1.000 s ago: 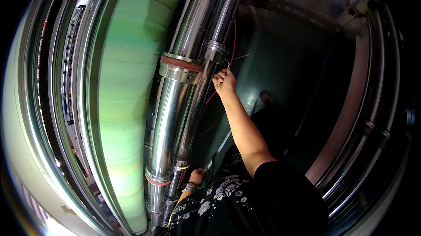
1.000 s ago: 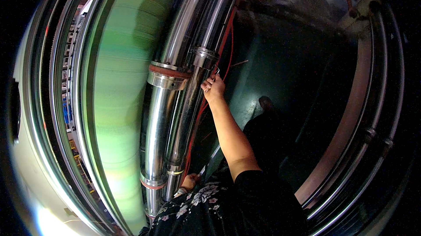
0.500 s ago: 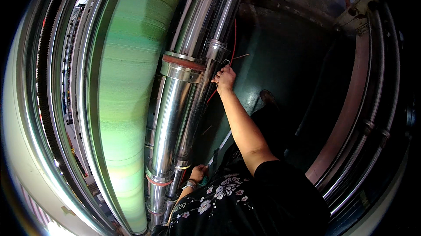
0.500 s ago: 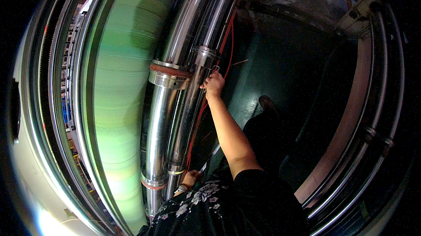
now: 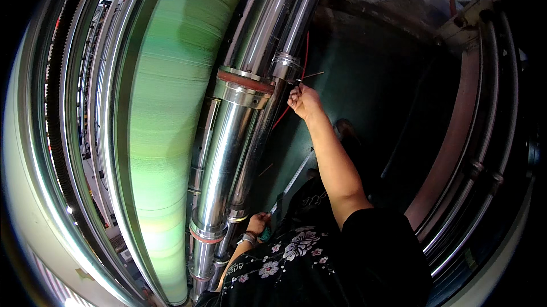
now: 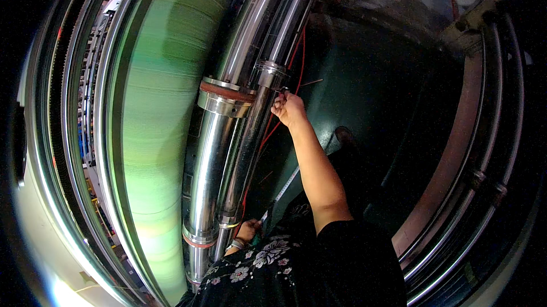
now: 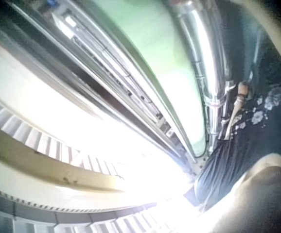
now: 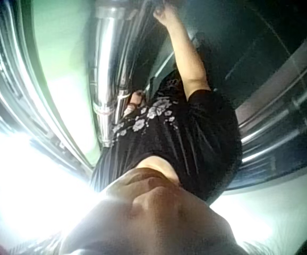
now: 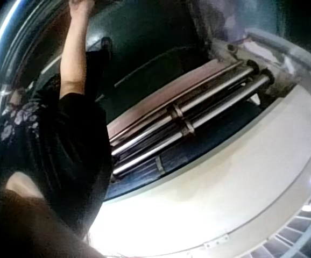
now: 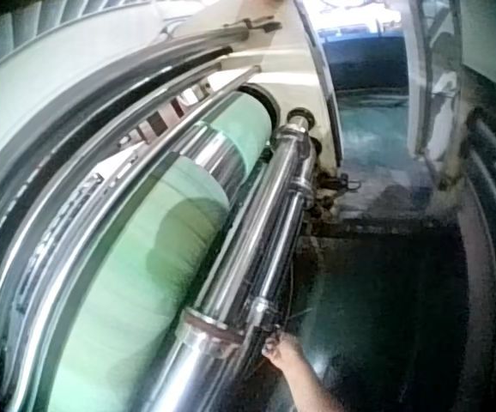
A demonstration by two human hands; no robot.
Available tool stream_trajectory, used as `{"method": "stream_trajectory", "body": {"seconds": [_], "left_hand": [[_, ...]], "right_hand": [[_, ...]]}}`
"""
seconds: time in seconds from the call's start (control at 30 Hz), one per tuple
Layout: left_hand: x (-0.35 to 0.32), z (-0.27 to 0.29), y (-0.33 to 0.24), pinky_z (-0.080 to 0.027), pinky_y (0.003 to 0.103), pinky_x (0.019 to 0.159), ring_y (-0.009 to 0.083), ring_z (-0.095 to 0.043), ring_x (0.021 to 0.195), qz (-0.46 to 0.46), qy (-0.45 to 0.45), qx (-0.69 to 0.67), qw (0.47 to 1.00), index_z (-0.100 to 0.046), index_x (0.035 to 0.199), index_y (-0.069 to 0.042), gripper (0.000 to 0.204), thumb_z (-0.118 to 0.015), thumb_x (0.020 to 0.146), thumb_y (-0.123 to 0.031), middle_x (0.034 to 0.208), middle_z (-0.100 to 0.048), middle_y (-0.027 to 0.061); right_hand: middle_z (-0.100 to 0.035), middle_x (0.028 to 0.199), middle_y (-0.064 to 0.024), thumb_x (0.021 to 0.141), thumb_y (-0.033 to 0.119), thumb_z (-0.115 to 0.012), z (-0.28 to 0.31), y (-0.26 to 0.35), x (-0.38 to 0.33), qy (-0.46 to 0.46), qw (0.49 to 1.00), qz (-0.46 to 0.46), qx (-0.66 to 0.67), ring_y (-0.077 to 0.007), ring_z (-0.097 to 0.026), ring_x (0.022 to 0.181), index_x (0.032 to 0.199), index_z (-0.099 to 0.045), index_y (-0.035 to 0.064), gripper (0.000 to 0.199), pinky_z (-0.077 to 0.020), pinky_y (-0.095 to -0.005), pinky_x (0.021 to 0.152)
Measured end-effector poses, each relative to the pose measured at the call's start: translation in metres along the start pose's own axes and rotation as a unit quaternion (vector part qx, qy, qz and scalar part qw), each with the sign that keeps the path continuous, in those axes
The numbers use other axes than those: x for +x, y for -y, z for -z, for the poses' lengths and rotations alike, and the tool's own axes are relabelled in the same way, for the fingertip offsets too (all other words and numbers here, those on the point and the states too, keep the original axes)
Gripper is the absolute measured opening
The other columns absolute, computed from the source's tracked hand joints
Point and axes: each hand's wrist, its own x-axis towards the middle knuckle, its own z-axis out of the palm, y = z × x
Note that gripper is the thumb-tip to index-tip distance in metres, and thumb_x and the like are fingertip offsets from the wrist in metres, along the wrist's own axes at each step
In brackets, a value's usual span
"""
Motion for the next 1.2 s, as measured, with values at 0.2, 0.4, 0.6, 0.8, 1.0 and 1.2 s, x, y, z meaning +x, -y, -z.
{"method": "stream_trajectory", "body": {"seconds": [0.2, 0.4, 0.6, 0.8, 1.0, 1.2], "left_hand": [[-0.009, 0.006, -0.016, -0.042, 0.029, 0.060, 0.0139, -0.053, 0.060, 0.002, 0.009, -0.006, 1.000, -0.058, 0.074, -0.001, 0.025, -0.056, 0.084, -0.024, 0.065, -0.057, 0.0038], [-0.008, 0.007, -0.010, -0.042, 0.029, 0.058, 0.0135, -0.052, 0.059, -0.002, 0.009, 0.009, 1.000, -0.057, 0.073, -0.001, 0.025, -0.056, 0.084, -0.023, 0.063, -0.056, 0.0035], [0.001, 0.005, 0.008, -0.042, 0.029, 0.056, 0.0131, -0.051, 0.057, 0.005, 0.008, -0.023, 1.000, -0.057, 0.073, -0.001, 0.025, -0.055, 0.085, -0.023, 0.062, -0.055, 0.0036], [-0.001, 0.004, -0.003, -0.041, 0.028, 0.055, 0.0133, -0.052, 0.056, 0.001, 0.016, -0.069, 0.997, -0.057, 0.074, -0.002, 0.022, -0.057, 0.084, -0.021, 0.062, -0.056, 0.0031], [0.005, 0.002, 0.015, -0.042, 0.028, 0.055, 0.0138, -0.053, 0.057, -0.011, 0.017, -0.073, 0.997, -0.057, 0.073, -0.002, 0.022, -0.057, 0.083, -0.021, 0.062, -0.056, 0.0037], [-0.002, -0.003, 0.000, -0.042, 0.028, 0.056, 0.0140, -0.053, 0.058, 0.017, 0.011, -0.040, 0.999, -0.057, 0.073, -0.001, 0.024, -0.057, 0.083, -0.023, 0.062, -0.056, 0.0041]], "right_hand": [[-0.043, 0.054, -0.0045, 0.092, 0.030, -0.034, -0.001, -0.016, -0.010, -0.065, 0.988, 0.039, -0.135, -0.0168, -0.042, 0.041, 0.075, -0.039, 0.0082, 0.028, -0.0419, -0.0356, 0.039], [-0.041, 0.053, -0.0032, 0.092, 0.030, -0.035, -0.008, -0.008, -0.020, -0.067, 0.976, 0.052, -0.201, -0.0159, -0.039, 0.039, 0.074, -0.039, 0.0083, 0.029, -0.0397, -0.0341, 0.039], [-0.039, 0.053, 0.0010, 0.091, 0.023, -0.036, -0.009, 0.011, -0.016, -0.005, 0.999, -0.046, -0.016, -0.0119, -0.037, 0.044, 0.069, -0.041, 0.0108, 0.026, -0.0335, -0.0267, 0.045], [-0.040, 0.053, 0.0013, 0.090, 0.018, -0.034, -0.034, 0.009, -0.026, -0.064, 0.997, 0.018, -0.029, -0.0109, -0.038, 0.045, 0.067, -0.040, 0.0108, 0.024, -0.0329, -0.0255, 0.044], [-0.042, 0.053, 0.0002, 0.091, 0.021, -0.031, -0.016, 0.000, -0.013, -0.012, 0.999, -0.016, -0.049, -0.0133, -0.041, 0.043, 0.071, -0.043, 0.0100, 0.026, -0.0379, -0.0297, 0.045], [-0.035, 0.051, 0.0014, 0.089, 0.015, -0.033, -0.027, 0.011, -0.023, -0.035, 0.998, -0.037, -0.023, -0.0108, -0.036, 0.043, 0.066, -0.037, 0.0120, 0.023, -0.0320, -0.0241, 0.042]]}}
